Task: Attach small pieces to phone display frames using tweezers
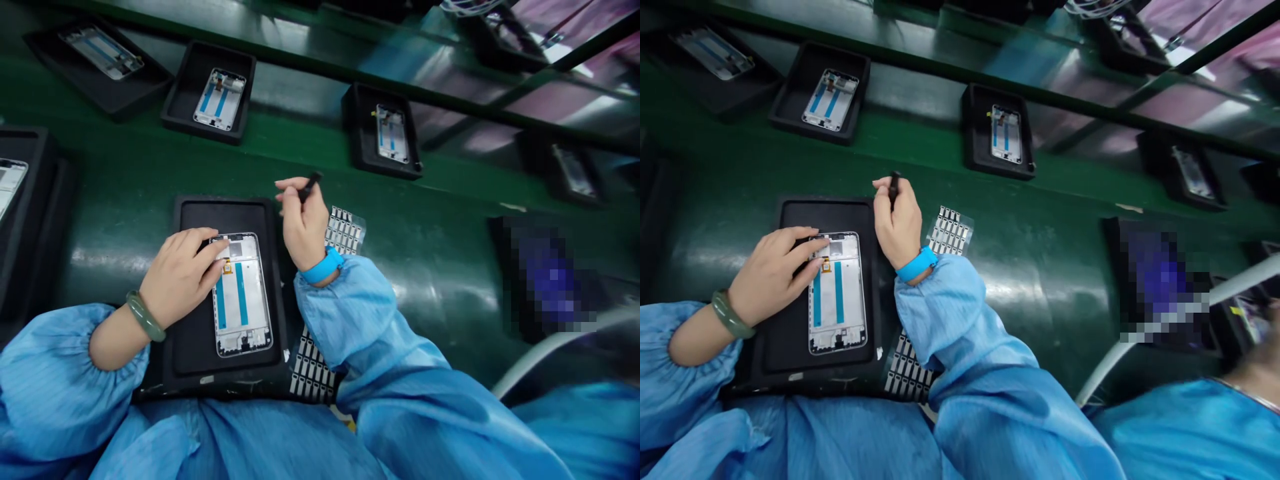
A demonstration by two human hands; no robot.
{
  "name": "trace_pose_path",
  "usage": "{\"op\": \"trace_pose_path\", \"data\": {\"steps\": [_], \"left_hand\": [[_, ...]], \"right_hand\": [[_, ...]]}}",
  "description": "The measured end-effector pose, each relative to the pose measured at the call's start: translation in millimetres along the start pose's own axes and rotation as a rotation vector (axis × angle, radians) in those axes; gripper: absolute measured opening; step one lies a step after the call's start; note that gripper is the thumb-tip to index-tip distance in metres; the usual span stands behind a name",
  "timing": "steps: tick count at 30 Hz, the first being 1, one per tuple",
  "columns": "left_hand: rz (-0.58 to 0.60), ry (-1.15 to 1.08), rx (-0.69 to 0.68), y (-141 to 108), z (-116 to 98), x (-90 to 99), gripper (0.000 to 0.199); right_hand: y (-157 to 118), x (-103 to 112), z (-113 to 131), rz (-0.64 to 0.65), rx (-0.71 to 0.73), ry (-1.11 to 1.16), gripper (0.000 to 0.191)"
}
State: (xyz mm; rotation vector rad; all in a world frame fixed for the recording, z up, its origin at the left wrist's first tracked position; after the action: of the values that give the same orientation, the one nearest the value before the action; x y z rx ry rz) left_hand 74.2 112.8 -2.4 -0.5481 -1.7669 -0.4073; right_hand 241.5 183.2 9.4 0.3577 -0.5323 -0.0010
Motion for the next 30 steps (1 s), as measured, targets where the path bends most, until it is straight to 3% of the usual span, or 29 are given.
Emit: {"op": "trace_pose_path", "data": {"steps": [3, 6, 20, 24, 26, 30], "left_hand": [[-0.010, -0.010, 0.001, 0, 1, 0.8, 0.030], [-0.008, -0.024, 0.017, 1, 3, 0.6, 0.032], [-0.028, 0.057, -0.003, 1, -2, 1.4, 0.032], [-0.042, -0.015, 0.009, -1, 1, 1.9, 0.030], [-0.112, -0.114, 0.034, -4, 4, 8.1, 0.025], [-0.411, -0.256, 0.102, -8, 20, 32.4, 0.017]], "right_hand": [[4, -12, -10, 0.203, -0.064, -0.244, 0.012], [3, -24, -19, 0.335, -0.081, -0.305, 0.013], [0, -29, -19, 0.305, -0.078, -0.347, 0.013], [1, -29, -18, 0.319, -0.060, -0.327, 0.025], [3, -30, -18, 0.350, -0.060, -0.356, 0.027], [10, -32, -20, 0.399, -0.069, -0.432, 0.022]]}}
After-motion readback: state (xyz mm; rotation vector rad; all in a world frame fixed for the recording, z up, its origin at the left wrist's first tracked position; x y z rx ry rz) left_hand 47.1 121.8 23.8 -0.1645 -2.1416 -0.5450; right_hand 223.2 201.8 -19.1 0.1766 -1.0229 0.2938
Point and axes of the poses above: each hand's wrist, its own y-axis towards the middle knuckle, its own x-axis out of the back of the hand, z = x × y, the point moved 9 cm from there along y, towards the middle knuckle, and after that the axes turned 13 degrees about z, right-handed, at the moved point
